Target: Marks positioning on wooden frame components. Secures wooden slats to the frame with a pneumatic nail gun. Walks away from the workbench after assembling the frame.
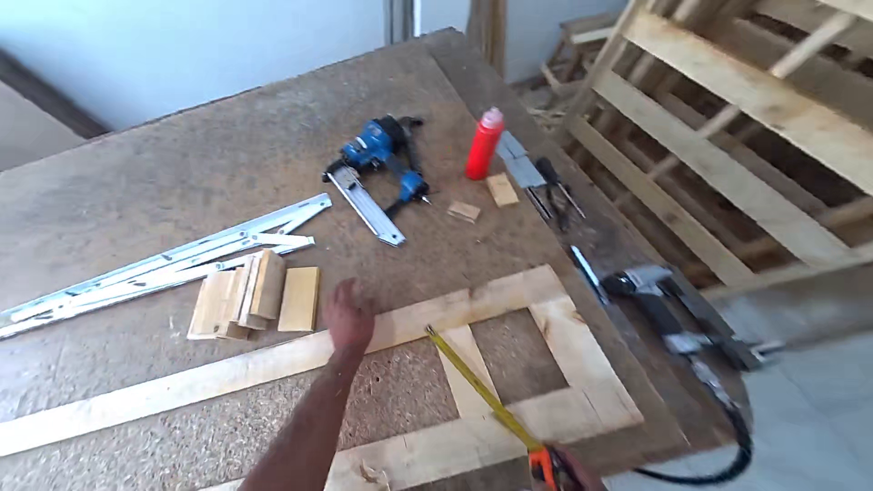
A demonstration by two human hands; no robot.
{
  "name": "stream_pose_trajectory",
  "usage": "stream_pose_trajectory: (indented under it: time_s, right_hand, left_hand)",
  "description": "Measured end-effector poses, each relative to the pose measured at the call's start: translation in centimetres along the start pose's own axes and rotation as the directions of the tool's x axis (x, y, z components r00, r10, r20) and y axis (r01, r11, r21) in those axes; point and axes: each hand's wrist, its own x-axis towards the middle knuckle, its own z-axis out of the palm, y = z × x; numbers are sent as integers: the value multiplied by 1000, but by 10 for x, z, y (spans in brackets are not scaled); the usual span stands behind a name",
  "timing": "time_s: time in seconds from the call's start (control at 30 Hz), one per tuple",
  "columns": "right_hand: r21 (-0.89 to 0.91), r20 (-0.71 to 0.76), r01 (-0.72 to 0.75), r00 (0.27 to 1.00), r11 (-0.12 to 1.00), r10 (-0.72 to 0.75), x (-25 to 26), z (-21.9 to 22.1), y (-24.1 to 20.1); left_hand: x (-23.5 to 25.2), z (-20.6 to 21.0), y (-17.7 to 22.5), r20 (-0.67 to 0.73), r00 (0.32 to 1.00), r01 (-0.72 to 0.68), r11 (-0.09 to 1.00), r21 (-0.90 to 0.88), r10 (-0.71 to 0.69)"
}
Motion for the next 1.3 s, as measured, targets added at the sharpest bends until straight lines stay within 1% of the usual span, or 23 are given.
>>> stream_pose_trajectory:
  time_s: [0.03, 0.1, 0.17, 0.2, 0.27, 0.3, 0.37, 0.43, 0.5, 0.53, 0.6, 0.67, 0.73, 0.8, 0.83, 0.9, 0.93, 1.03, 1.13, 1.23, 1.3]
  right_hand:
    - [-53, 5, 41, 999, 998, -40, 23, -6, -15]
    - [-170, 1, 156, 987, 973, -158, 72, -11, -44]
    - [-289, -25, 315, 942, 904, -335, 129, -6, -61]
    - [-308, -30, 357, 923, 882, -384, 155, -1, -67]
    - [-375, 2, 407, 899, 833, -438, 205, 11, -80]
    - [-401, 31, 410, 900, 819, -435, 228, 18, -91]
    - [-440, 75, 421, 897, 793, -435, 268, 34, -109]
    - [-489, 118, 435, 892, 756, -437, 299, 50, -114]
    - [-513, 126, 449, 883, 732, -453, 316, 64, -110]
    - [-521, 108, 447, 880, 727, -463, 321, 68, -109]
    - [-508, 62, 467, 857, 723, -511, 324, 73, -105]
    - [-471, 23, 529, 807, 706, -590, 315, 71, -101]
    - [-408, -55, 601, 735, 687, -676, 296, 61, -96]
    - [-334, -106, 647, 697, 686, -709, 262, 47, -91]
    - [-303, -87, 649, 710, 698, -699, 241, 39, -88]
    - [-234, -38, 646, 740, 726, -671, 201, 37, -69]
    - [-197, -19, 667, 730, 719, -683, 186, 43, -54]
    - [-128, 120, 683, 730, 719, -673, 147, 58, -21]
    - [-82, 197, 692, 717, 718, -669, 127, 65, -10]
    - [-118, 249, 728, 680, 675, -690, 122, 69, -7]
    - [-164, 307, 739, 668, 654, -678, 120, 73, -19]
  left_hand:
    - [7, -15, -14, -47, 993, 113, 987, 112, -109]
    - [21, -35, -41, -108, 945, 327, 903, 280, -309]
    - [30, -44, -61, -125, 894, 445, 821, 357, -431]
    - [31, -44, -71, -128, 883, 466, 807, 364, -452]
    - [31, -41, -90, -162, 885, 465, 805, 367, -437]
    - [30, -44, -93, -183, 888, 460, 811, 361, -422]
    - [22, -58, -85, -221, 895, 443, 839, 316, -389]
    - [-7, -70, -72, -210, 907, 410, 882, 233, -366]
    - [-61, -73, -54, -118, 912, 406, 905, 128, -392]
    - [-88, -67, -44, -68, 912, 408, 908, 89, -404]
    - [-139, -40, -29, 6, 903, 428, 903, 30, -429]
    - [-170, -5, -13, 44, 884, 465, 885, 11, -465]
    - [-183, 29, -5, -20, 899, 437, 892, 117, -438]
    - [-184, 51, -3, -80, 910, 415, 877, 244, -408]
    - [-183, 56, -1, -90, 907, 419, 861, 287, -411]
    - [-181, 60, 1, -97, 893, 447, 840, 309, -440]
    - [-179, 62, 2, -109, 886, 461, 835, 301, -450]
    - [-177, 68, 8, -129, 864, 502, 821, 270, -486]
    - [-178, 75, 8, -180, 864, 502, 823, 266, -470]
    - [-180, 79, 8, -200, 861, 509, 813, 284, -469]
    - [-179, 79, 9, -200, 861, 508, 806, 304, -468]
